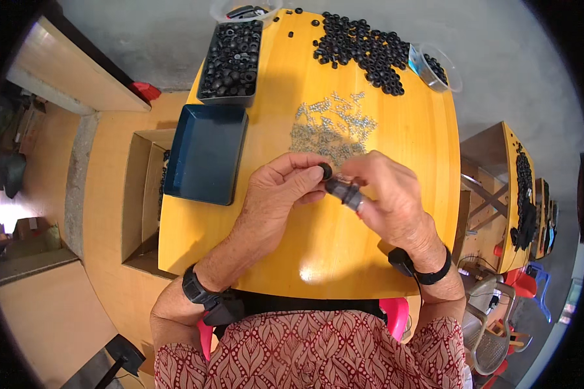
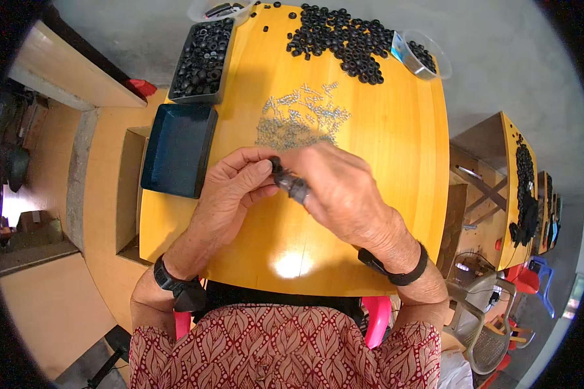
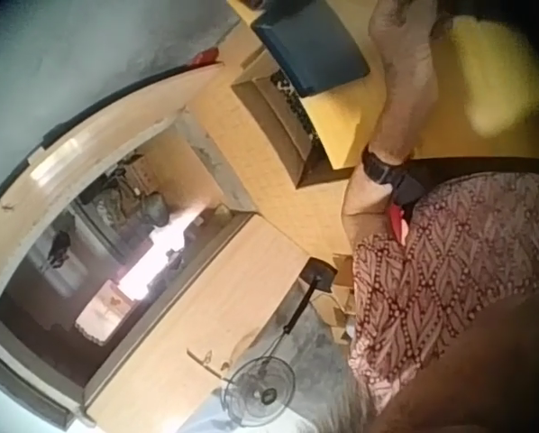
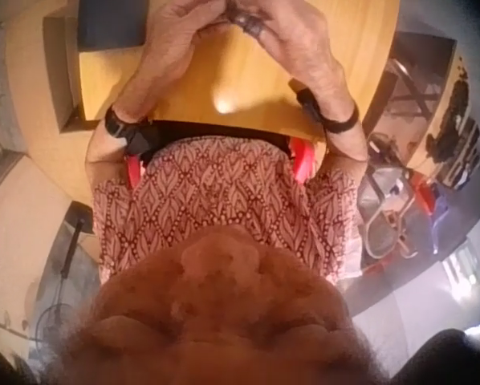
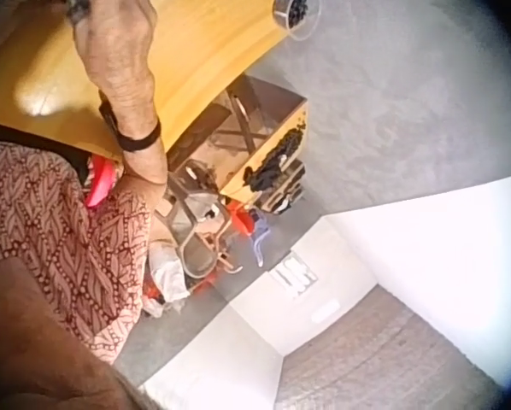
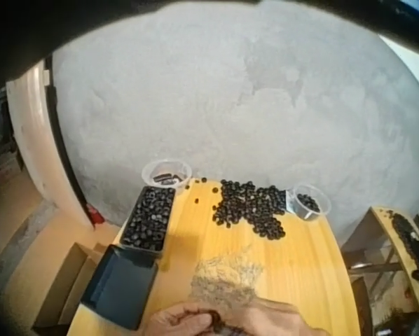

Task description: The person assembles small black plastic parts by hand, inserting small springs and other assembly components into them and pressing the parts together.

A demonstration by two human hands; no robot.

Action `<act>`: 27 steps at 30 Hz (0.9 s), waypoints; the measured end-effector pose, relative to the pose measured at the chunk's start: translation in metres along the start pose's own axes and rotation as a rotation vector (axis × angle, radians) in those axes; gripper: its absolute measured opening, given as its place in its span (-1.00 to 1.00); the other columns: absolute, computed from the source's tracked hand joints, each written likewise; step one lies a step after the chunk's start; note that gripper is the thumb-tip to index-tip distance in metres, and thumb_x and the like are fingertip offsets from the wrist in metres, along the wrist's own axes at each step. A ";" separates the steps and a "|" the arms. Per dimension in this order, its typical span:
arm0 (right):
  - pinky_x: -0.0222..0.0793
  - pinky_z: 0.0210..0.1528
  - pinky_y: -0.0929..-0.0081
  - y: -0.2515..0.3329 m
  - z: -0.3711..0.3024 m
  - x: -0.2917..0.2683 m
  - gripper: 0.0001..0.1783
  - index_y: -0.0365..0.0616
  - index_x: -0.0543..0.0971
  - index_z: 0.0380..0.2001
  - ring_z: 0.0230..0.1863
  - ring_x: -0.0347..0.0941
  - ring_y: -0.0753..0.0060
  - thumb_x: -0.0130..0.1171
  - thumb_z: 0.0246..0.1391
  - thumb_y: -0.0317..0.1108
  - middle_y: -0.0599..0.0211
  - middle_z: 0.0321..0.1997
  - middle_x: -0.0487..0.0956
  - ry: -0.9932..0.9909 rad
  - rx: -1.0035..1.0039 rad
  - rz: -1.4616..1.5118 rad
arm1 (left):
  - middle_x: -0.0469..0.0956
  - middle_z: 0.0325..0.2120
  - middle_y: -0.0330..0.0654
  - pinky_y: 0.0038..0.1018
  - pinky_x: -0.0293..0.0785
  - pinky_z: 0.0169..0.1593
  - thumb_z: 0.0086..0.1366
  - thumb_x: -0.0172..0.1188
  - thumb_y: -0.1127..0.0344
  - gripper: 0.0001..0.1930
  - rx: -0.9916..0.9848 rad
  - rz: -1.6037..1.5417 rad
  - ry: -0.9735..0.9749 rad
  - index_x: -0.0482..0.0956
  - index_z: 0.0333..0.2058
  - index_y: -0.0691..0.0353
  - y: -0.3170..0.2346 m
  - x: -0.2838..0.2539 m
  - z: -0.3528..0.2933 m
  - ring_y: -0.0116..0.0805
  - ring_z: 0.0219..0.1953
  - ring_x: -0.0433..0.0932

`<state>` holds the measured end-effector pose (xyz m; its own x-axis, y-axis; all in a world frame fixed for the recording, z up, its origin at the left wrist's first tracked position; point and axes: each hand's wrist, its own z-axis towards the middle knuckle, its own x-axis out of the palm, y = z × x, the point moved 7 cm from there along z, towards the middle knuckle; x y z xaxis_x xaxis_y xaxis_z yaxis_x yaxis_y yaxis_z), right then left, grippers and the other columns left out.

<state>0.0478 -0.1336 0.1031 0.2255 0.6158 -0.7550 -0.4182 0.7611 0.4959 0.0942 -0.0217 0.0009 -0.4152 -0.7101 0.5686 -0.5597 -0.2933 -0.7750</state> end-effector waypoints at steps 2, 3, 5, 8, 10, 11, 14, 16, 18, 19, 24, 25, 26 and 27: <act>0.43 -0.37 0.39 -0.010 -0.012 -0.013 -0.73 -0.19 0.53 -0.35 -0.41 0.49 0.20 0.31 -0.22 -0.59 0.22 -0.45 0.51 -0.048 0.082 0.097 | 0.59 -0.23 -0.21 -0.55 0.49 -0.07 0.34 0.10 0.36 -0.76 -0.086 -0.137 0.052 0.48 -0.04 0.25 0.007 0.008 -0.002 -0.47 -0.18 0.57; 0.43 -0.37 0.42 -0.013 -0.016 -0.015 -0.76 -0.18 0.54 -0.38 -0.39 0.50 0.22 0.33 -0.19 -0.56 0.22 -0.44 0.52 -0.036 0.133 0.156 | 0.59 -0.23 -0.21 -0.55 0.49 -0.07 0.34 0.10 0.36 -0.76 -0.086 -0.137 0.053 0.48 -0.04 0.25 0.008 0.009 -0.003 -0.47 -0.18 0.57; 0.44 -0.36 0.43 -0.012 -0.022 -0.015 -0.78 -0.19 0.55 -0.38 -0.39 0.51 0.22 0.33 -0.18 -0.56 0.23 -0.43 0.52 -0.049 0.123 0.161 | 0.59 -0.20 -0.18 -0.53 0.49 -0.03 0.36 0.07 0.34 -0.77 -0.113 -0.150 0.063 0.47 -0.04 0.24 0.013 0.014 -0.004 -0.44 -0.16 0.58; 0.44 -0.34 0.43 -0.009 -0.026 -0.015 -0.79 -0.20 0.56 -0.38 -0.37 0.51 0.22 0.33 -0.17 -0.56 0.23 -0.41 0.53 -0.068 0.133 0.150 | 0.58 -0.19 -0.19 -0.54 0.49 -0.02 0.36 0.07 0.35 -0.77 -0.107 -0.095 0.075 0.46 -0.04 0.24 0.018 0.017 -0.004 -0.45 -0.17 0.57; 0.45 -0.33 0.43 -0.009 -0.028 -0.015 -0.79 -0.20 0.57 -0.36 -0.35 0.52 0.22 0.32 -0.16 -0.57 0.23 -0.40 0.53 -0.071 0.151 0.135 | 0.57 -0.19 -0.20 -0.55 0.49 -0.02 0.36 0.07 0.36 -0.78 -0.111 -0.106 0.085 0.46 -0.05 0.25 0.024 0.018 -0.004 -0.46 -0.18 0.57; 0.46 -0.31 0.44 -0.011 -0.029 -0.014 -0.78 -0.19 0.58 -0.35 -0.34 0.53 0.22 0.31 -0.15 -0.57 0.22 -0.39 0.54 -0.064 0.169 0.135 | 0.56 -0.19 -0.22 -0.56 0.49 -0.02 0.35 0.07 0.38 -0.78 -0.111 -0.116 0.092 0.46 -0.06 0.25 0.027 0.018 -0.003 -0.47 -0.18 0.56; 0.47 -0.28 0.46 -0.015 -0.036 -0.010 -0.77 -0.18 0.59 -0.32 -0.31 0.54 0.24 0.31 -0.13 -0.58 0.23 -0.36 0.54 -0.049 0.213 0.145 | 0.57 -0.22 -0.24 -0.59 0.54 -0.07 0.31 0.14 0.40 -0.75 -0.087 -0.123 0.136 0.47 -0.04 0.20 0.031 0.018 -0.003 -0.51 -0.20 0.57; 0.47 -0.27 0.47 -0.018 -0.038 -0.009 -0.77 -0.18 0.59 -0.31 -0.30 0.54 0.26 0.30 -0.13 -0.58 0.24 -0.35 0.55 -0.043 0.238 0.156 | 0.57 -0.24 -0.24 -0.60 0.53 -0.08 0.28 0.16 0.43 -0.74 -0.070 -0.134 0.137 0.48 -0.05 0.22 0.028 0.021 -0.003 -0.52 -0.20 0.56; 0.47 -0.27 0.51 -0.021 -0.042 -0.009 -0.76 -0.19 0.59 -0.31 -0.30 0.54 0.33 0.31 -0.14 -0.59 0.27 -0.35 0.55 -0.039 0.304 0.207 | 0.58 -0.25 -0.24 -0.62 0.53 -0.09 0.26 0.18 0.47 -0.74 -0.058 -0.145 0.140 0.50 -0.06 0.24 0.029 0.022 -0.003 -0.52 -0.21 0.56; 0.47 -0.27 0.51 -0.021 -0.043 -0.009 -0.76 -0.19 0.59 -0.31 -0.30 0.54 0.33 0.31 -0.14 -0.59 0.27 -0.35 0.55 -0.036 0.308 0.206 | 0.58 -0.26 -0.24 -0.63 0.52 -0.11 0.24 0.20 0.48 -0.74 -0.040 -0.112 0.142 0.51 -0.08 0.26 0.029 0.021 -0.003 -0.52 -0.21 0.56; 0.45 -0.30 0.52 -0.021 -0.050 -0.008 -0.76 -0.21 0.59 -0.31 -0.33 0.53 0.36 0.31 -0.15 -0.59 0.29 -0.37 0.54 -0.031 0.314 0.190 | 0.59 -0.29 -0.21 -0.64 0.51 -0.18 0.20 0.24 0.50 -0.77 0.018 -0.049 0.127 0.56 -0.14 0.30 0.028 0.018 -0.003 -0.51 -0.25 0.56; 0.45 -0.30 0.52 -0.019 -0.050 -0.007 -0.76 -0.21 0.59 -0.31 -0.33 0.53 0.36 0.31 -0.15 -0.59 0.29 -0.37 0.54 -0.028 0.315 0.188 | 0.59 -0.30 -0.20 -0.64 0.49 -0.17 0.21 0.23 0.49 -0.77 -0.002 -0.046 0.125 0.55 -0.14 0.33 0.029 0.016 -0.003 -0.51 -0.26 0.55; 0.45 -0.31 0.51 -0.012 -0.048 -0.007 -0.75 -0.21 0.60 -0.31 -0.34 0.53 0.36 0.31 -0.15 -0.60 0.28 -0.37 0.54 -0.031 0.268 0.122 | 0.59 -0.31 -0.19 -0.63 0.46 -0.16 0.22 0.23 0.48 -0.77 -0.022 -0.041 0.121 0.54 -0.13 0.36 0.031 0.015 -0.003 -0.50 -0.27 0.54; 0.45 -0.32 0.50 -0.006 -0.047 -0.007 -0.74 -0.22 0.60 -0.30 -0.34 0.52 0.36 0.31 -0.16 -0.60 0.28 -0.37 0.54 -0.035 0.219 0.057 | 0.59 -0.31 -0.19 -0.63 0.46 -0.16 0.22 0.23 0.48 -0.77 -0.023 -0.043 0.121 0.54 -0.13 0.36 0.030 0.015 -0.004 -0.50 -0.27 0.54</act>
<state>0.0068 -0.1520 0.0853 0.2387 0.6628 -0.7097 -0.2309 0.7486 0.6215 0.0685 -0.0384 -0.0130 -0.4735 -0.6143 0.6312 -0.5945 -0.3059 -0.7437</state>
